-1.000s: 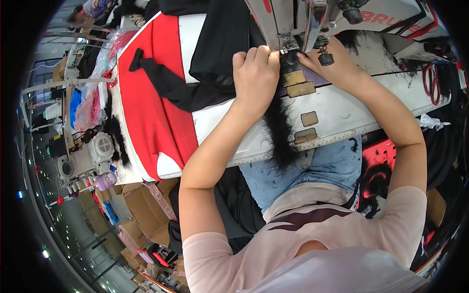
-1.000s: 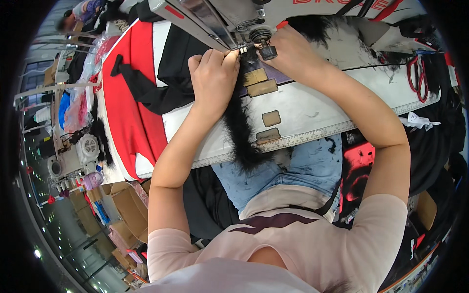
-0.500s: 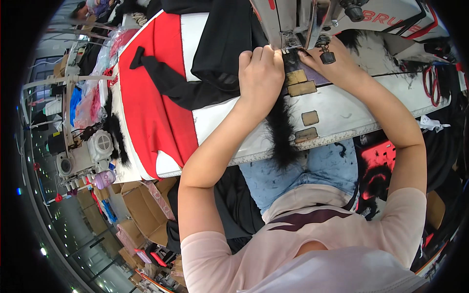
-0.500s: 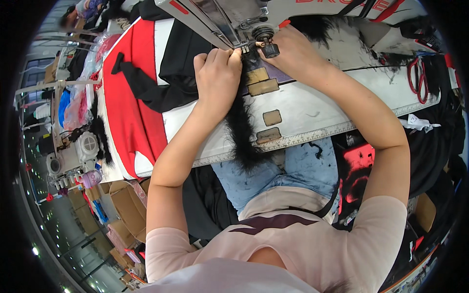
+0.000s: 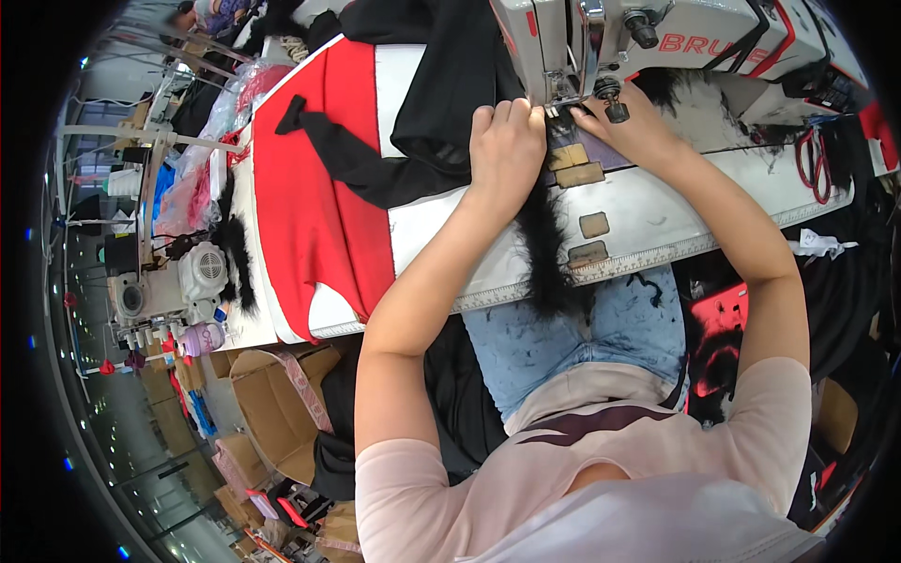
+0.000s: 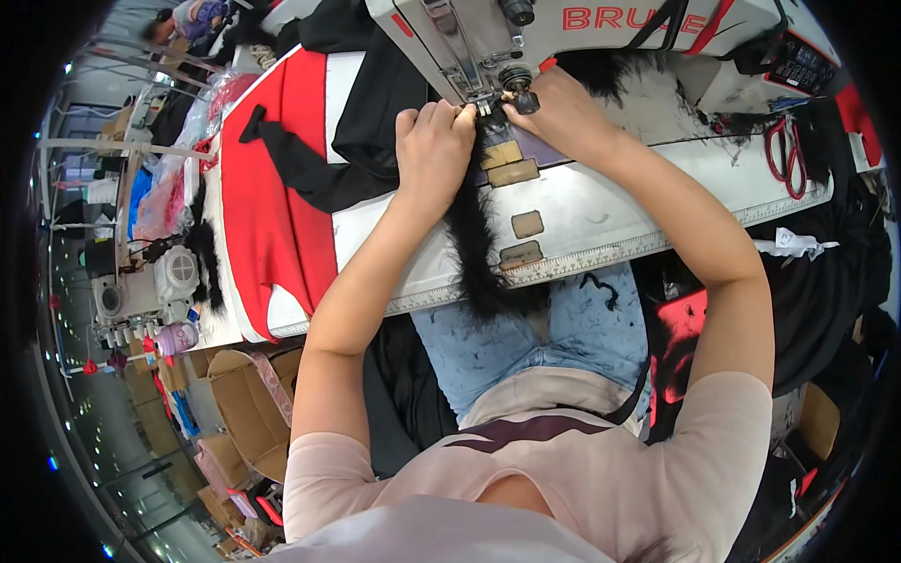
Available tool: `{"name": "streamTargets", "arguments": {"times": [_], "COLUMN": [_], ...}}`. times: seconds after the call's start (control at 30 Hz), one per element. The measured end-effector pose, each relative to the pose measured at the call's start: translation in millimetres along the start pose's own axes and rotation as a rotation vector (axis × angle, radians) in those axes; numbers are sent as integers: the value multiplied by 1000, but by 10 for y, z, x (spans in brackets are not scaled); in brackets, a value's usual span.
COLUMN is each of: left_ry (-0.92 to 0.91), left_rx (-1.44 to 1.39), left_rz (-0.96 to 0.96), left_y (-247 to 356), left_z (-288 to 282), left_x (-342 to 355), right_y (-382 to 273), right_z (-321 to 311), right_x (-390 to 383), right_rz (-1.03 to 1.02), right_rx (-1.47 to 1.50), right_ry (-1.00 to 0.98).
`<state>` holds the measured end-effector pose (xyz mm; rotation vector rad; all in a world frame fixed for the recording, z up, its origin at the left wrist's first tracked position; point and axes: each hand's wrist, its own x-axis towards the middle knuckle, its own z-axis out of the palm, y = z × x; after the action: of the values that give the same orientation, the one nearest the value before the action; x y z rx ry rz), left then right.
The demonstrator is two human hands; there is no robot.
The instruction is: The person is using an industrial sewing machine to sew black faux fur trim onto a black fabric garment.
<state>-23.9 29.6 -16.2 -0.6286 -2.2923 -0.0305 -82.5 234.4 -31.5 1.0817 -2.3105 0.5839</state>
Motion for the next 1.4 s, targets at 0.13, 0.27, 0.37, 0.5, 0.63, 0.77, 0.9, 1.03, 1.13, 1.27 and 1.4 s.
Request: {"name": "streamTargets", "arguments": {"times": [0.13,0.27,0.37,0.5,0.63,0.77,0.9,1.03,1.13,1.27,1.4], "left_ry": [4,-67,-188,-251,-264,-285,-334,-375,-345,-251,-301], "left_rx": [-30,-131,-310,-434,-490,-621,-653,-628,-504,-383,-449], "left_rz": [-7,29,98,25,-89,-215,-243,-238,-158,-47,-20], "left_y": [-31,-123,-191,-152,-146,-160,-213,-184,-125,-126,-313], "left_z": [-34,-132,-350,-382,-287,-251,-269,-324,-360,-325,-396], "left_x": [2,1,-39,-18,-39,-45,-46,-20,-9,-33,-83], "right_y": [27,24,-161,-213,-237,-276,-286,-295,-304,-265,-250], "right_z": [-72,-191,-361,-373,-362,-303,-338,-320,-357,-312,-364], "right_x": [5,7,28,64,45,49,49,9,34,18,46], "right_rz": [44,39,-103,-212,-209,-112,-115,-58,-45,-112,-155], "right_rx": [-63,36,100,140,110,137,129,73,92,79,141], "right_ry": [-186,-306,-272,-228,-161,-241,-185,-205,-233,-138,-123]}}
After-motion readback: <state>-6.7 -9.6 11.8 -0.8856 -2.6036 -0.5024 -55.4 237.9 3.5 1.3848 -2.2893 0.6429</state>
